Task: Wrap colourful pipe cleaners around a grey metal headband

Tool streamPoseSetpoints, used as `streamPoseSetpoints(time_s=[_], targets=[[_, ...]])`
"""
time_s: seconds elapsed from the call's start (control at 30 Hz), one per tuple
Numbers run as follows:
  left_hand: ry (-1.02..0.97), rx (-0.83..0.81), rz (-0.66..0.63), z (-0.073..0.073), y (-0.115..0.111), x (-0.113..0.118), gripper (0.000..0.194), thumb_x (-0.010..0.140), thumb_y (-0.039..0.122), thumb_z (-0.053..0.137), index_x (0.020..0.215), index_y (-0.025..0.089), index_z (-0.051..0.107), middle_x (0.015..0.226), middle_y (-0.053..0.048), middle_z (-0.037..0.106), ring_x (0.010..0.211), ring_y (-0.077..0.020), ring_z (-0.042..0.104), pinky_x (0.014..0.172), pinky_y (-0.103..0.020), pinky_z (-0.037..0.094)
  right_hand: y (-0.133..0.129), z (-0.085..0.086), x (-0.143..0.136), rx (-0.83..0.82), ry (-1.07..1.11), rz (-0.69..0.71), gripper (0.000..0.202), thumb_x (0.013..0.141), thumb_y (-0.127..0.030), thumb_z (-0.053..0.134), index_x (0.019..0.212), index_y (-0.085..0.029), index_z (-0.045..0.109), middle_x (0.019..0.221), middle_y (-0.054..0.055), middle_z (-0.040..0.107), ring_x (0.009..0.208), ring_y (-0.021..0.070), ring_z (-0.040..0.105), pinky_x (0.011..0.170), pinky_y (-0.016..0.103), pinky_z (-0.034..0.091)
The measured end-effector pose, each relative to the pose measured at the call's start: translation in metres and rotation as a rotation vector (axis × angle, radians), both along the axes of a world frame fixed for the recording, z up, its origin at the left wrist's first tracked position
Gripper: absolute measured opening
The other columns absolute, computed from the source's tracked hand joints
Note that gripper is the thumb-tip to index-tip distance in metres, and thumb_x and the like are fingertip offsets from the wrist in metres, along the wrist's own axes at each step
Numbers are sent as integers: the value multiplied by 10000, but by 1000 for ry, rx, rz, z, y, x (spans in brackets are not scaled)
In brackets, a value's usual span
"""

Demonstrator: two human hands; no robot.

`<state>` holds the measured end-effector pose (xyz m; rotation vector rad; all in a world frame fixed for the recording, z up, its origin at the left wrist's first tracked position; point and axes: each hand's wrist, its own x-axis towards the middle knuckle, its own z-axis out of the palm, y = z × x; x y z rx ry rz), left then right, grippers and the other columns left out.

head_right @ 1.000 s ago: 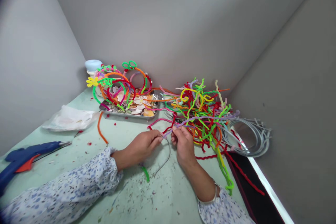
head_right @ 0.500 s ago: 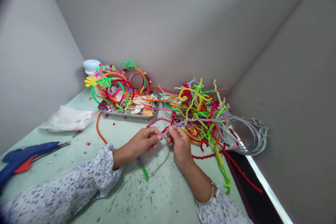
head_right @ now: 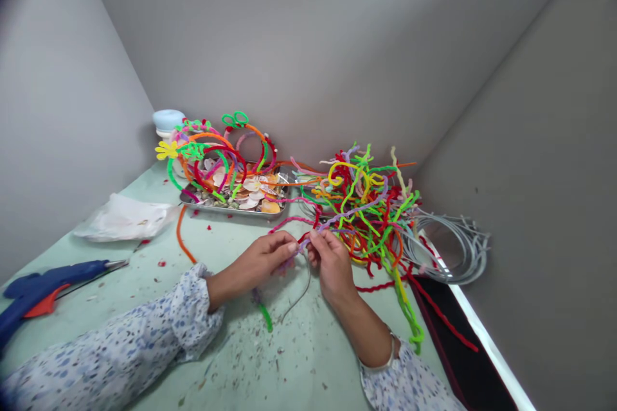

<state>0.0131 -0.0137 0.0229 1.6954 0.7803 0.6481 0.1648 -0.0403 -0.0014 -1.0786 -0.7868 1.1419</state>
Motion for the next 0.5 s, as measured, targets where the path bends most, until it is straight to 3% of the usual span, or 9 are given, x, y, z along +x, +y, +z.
streamPoseSetpoints(time_s=[0.07,0.17,0.33,0.5], targets=[[-143,-205,-47,-2,4,2,356,856,495,419,831,154,519,741,-22,582,564,-99,514,500,-214,354,-2,-3,-1,36,-61,38,265,751,-425,658,681,-178,591,523,-47,483,465,76,398,444,198,311],[-210,-349,-27,-3,8,3,348,778,483,562,808,139,519,684,-6,569,503,-70,487,486,-199,346,-4,-6,-3,57,-125,71,256,763,-423,648,702,-177,622,526,-43,483,481,83,394,460,208,308],[-156,-380,43,-2,9,1,284,743,399,620,788,131,537,595,20,545,434,-42,412,444,-179,296,-3,-3,0,44,30,52,241,755,-401,660,854,-182,653,550,-50,495,466,71,397,435,191,291],[-66,-279,12,-6,8,2,235,789,378,545,785,144,527,570,34,515,439,-55,381,443,-187,283,0,1,3,27,76,-53,254,727,-409,688,721,-167,610,531,-47,494,454,60,404,410,178,279]])
